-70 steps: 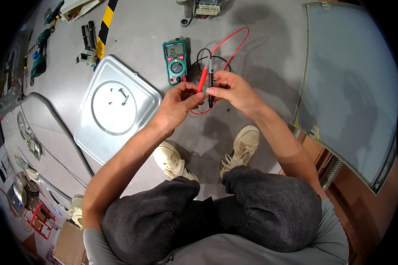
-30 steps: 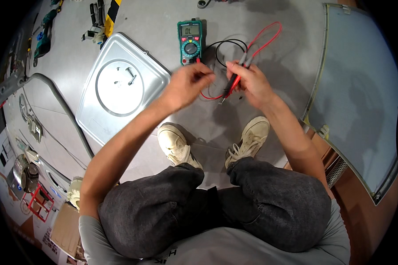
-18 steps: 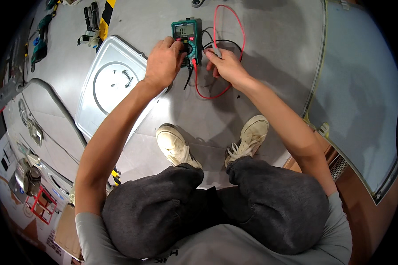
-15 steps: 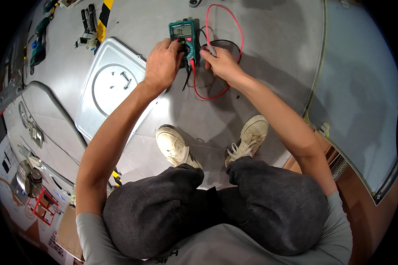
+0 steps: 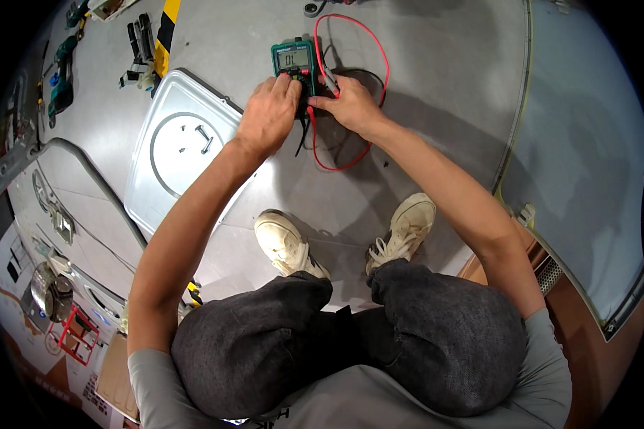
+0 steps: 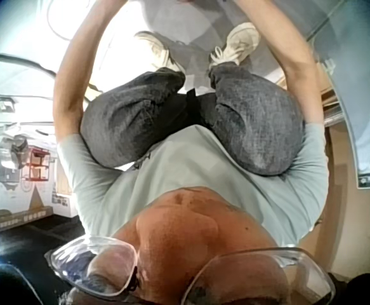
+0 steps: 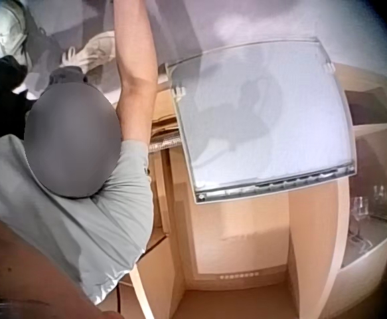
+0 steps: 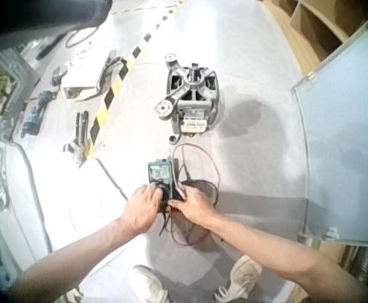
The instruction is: The person tests a washing machine motor with a multimeter by touching the probes to the motor's electrical terminals and adjusting the multimeter dial.
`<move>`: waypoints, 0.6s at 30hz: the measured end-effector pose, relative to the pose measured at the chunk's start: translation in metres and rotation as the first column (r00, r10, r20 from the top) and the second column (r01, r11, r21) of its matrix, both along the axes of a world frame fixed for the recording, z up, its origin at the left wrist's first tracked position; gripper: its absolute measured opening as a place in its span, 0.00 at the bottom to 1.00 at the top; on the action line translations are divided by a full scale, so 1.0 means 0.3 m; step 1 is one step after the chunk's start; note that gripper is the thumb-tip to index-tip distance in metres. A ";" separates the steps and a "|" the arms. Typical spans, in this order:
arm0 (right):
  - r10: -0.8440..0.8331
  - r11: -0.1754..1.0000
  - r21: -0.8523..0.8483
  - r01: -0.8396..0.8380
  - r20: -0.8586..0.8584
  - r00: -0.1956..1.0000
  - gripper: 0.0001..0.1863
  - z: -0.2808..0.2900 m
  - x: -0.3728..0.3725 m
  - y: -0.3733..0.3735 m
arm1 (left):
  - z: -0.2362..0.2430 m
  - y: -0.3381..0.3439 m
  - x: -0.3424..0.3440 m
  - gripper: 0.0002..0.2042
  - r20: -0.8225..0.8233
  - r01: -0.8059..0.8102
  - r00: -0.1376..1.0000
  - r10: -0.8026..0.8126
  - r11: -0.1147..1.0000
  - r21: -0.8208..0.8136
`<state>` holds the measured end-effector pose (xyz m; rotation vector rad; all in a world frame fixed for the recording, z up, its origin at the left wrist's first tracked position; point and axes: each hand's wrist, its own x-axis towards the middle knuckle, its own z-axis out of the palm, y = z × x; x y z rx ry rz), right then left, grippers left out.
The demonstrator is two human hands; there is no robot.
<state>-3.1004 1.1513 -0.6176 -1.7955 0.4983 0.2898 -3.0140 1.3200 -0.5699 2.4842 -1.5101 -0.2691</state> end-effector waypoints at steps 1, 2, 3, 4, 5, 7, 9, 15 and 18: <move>-0.004 0.999 -0.040 0.004 -0.003 1.000 0.27 -0.001 0.004 0.001 | 0.004 -0.001 0.002 0.10 0.002 0.014 1.000 -0.014 1.000 0.015; -0.009 0.997 -0.079 0.008 -0.008 1.000 0.27 -0.003 0.006 0.007 | 0.005 -0.002 0.003 0.11 0.009 0.019 1.000 -0.019 0.999 0.031; -0.013 0.993 -0.119 0.012 -0.012 1.000 0.27 -0.005 0.005 0.010 | 0.006 -0.003 0.004 0.11 0.016 0.025 1.000 -0.026 0.999 0.046; -0.012 0.995 -0.098 0.011 -0.012 1.000 0.27 -0.005 0.001 0.007 | 0.007 -0.004 0.004 0.12 0.023 0.031 0.999 -0.032 0.998 0.062; -0.009 0.997 -0.077 0.008 -0.012 1.000 0.26 0.008 0.003 0.006 | 0.005 -0.003 0.005 0.12 0.025 0.030 0.999 -0.032 0.998 0.063; -0.003 0.998 -0.070 0.002 -0.020 1.000 0.26 0.022 0.007 0.008 | 0.002 -0.001 0.006 0.11 0.030 0.030 0.999 -0.032 0.997 0.066; -0.004 0.995 -0.105 0.000 -0.038 0.999 0.25 0.024 0.008 0.007 | 0.004 -0.003 0.010 0.12 0.039 0.060 0.997 -0.063 0.995 0.079; 0.012 0.994 -0.109 -0.013 -0.018 1.000 0.23 0.036 0.012 0.007 | -0.002 0.013 0.041 0.13 -0.015 0.081 0.997 -0.081 0.997 0.014; -0.040 0.996 -0.073 0.046 0.086 0.996 0.21 0.054 -0.006 0.007 | 0.015 0.013 0.017 0.11 -0.072 -0.073 0.995 0.066 0.993 -0.092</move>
